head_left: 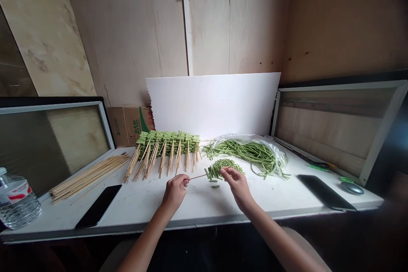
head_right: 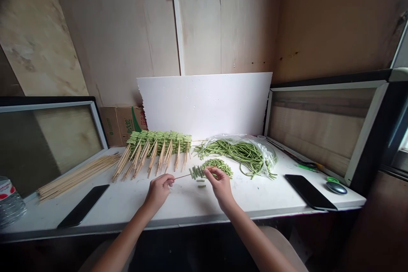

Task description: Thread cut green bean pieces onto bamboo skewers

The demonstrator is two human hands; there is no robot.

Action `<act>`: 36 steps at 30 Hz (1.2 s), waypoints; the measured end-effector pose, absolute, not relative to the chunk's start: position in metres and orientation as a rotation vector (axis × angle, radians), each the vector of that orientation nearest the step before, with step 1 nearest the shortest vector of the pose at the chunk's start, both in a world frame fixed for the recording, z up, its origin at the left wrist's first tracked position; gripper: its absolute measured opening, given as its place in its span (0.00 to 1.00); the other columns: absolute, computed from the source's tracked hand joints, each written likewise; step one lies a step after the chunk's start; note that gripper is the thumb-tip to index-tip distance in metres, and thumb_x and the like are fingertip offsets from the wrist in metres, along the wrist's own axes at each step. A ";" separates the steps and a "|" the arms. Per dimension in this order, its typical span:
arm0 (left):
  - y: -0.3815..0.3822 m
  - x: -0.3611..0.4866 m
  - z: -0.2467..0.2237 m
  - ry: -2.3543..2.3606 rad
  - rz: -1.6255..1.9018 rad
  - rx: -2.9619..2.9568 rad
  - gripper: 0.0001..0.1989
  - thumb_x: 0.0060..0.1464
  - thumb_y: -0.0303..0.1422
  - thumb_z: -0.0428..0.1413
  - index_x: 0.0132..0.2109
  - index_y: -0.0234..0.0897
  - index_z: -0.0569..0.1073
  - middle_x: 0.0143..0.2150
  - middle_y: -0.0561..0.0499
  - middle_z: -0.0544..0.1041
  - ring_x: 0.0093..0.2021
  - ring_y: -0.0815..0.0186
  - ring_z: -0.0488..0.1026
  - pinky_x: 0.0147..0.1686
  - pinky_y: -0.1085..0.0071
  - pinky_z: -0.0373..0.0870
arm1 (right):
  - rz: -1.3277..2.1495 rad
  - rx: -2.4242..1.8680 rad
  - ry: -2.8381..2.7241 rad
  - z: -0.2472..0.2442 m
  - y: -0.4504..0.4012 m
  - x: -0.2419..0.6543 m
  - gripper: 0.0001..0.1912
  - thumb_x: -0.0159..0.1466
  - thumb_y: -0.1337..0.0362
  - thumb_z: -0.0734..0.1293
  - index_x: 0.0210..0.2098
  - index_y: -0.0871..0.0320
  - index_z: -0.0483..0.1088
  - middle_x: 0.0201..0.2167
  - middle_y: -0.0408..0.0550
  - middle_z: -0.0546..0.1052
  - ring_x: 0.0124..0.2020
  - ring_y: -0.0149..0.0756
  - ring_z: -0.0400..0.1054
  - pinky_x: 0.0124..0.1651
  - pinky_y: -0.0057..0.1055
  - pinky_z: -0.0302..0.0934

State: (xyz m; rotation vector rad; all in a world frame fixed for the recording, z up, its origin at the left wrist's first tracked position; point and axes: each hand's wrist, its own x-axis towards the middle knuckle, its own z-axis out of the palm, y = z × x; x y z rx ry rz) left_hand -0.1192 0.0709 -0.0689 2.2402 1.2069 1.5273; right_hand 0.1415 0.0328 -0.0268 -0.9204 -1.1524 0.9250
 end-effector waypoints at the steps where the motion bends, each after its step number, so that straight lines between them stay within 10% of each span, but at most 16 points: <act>1: 0.072 -0.119 -0.070 1.206 1.513 2.237 0.18 0.52 0.16 0.46 0.38 0.37 0.78 0.32 0.51 0.79 0.30 0.68 0.76 0.34 0.74 0.74 | 0.927 -0.923 -1.159 -0.028 0.033 0.141 0.20 0.56 0.44 0.77 0.31 0.55 0.80 0.45 0.52 0.80 0.47 0.47 0.71 0.49 0.38 0.64; 6: 0.074 -0.120 -0.070 1.253 1.489 2.214 0.17 0.55 0.18 0.46 0.39 0.37 0.77 0.31 0.51 0.79 0.30 0.67 0.76 0.33 0.74 0.73 | 0.938 -0.943 -1.175 -0.029 0.035 0.142 0.21 0.57 0.42 0.76 0.33 0.55 0.81 0.46 0.53 0.81 0.47 0.48 0.72 0.46 0.38 0.65; 11: 0.076 -0.124 -0.066 1.379 1.528 2.170 0.15 0.57 0.21 0.48 0.39 0.38 0.78 0.30 0.51 0.79 0.29 0.66 0.75 0.32 0.73 0.71 | 0.867 -1.038 -1.351 -0.044 0.047 0.153 0.27 0.64 0.42 0.70 0.55 0.51 0.77 0.50 0.54 0.81 0.50 0.52 0.72 0.45 0.42 0.66; 22: 0.082 -0.127 -0.072 1.420 1.522 2.160 0.14 0.58 0.22 0.48 0.38 0.38 0.77 0.29 0.52 0.78 0.28 0.66 0.74 0.33 0.72 0.68 | -0.056 -1.362 -2.062 -0.062 0.047 0.149 0.10 0.68 0.64 0.68 0.35 0.52 0.82 0.37 0.54 0.80 0.45 0.54 0.67 0.46 0.44 0.59; 36: 0.078 -0.128 -0.066 1.429 1.508 2.215 0.16 0.56 0.21 0.48 0.39 0.39 0.78 0.31 0.50 0.81 0.33 0.62 0.79 0.34 0.71 0.72 | 0.989 -1.008 -1.160 -0.028 0.066 0.188 0.28 0.50 0.40 0.79 0.36 0.56 0.81 0.34 0.51 0.82 0.38 0.45 0.74 0.40 0.38 0.66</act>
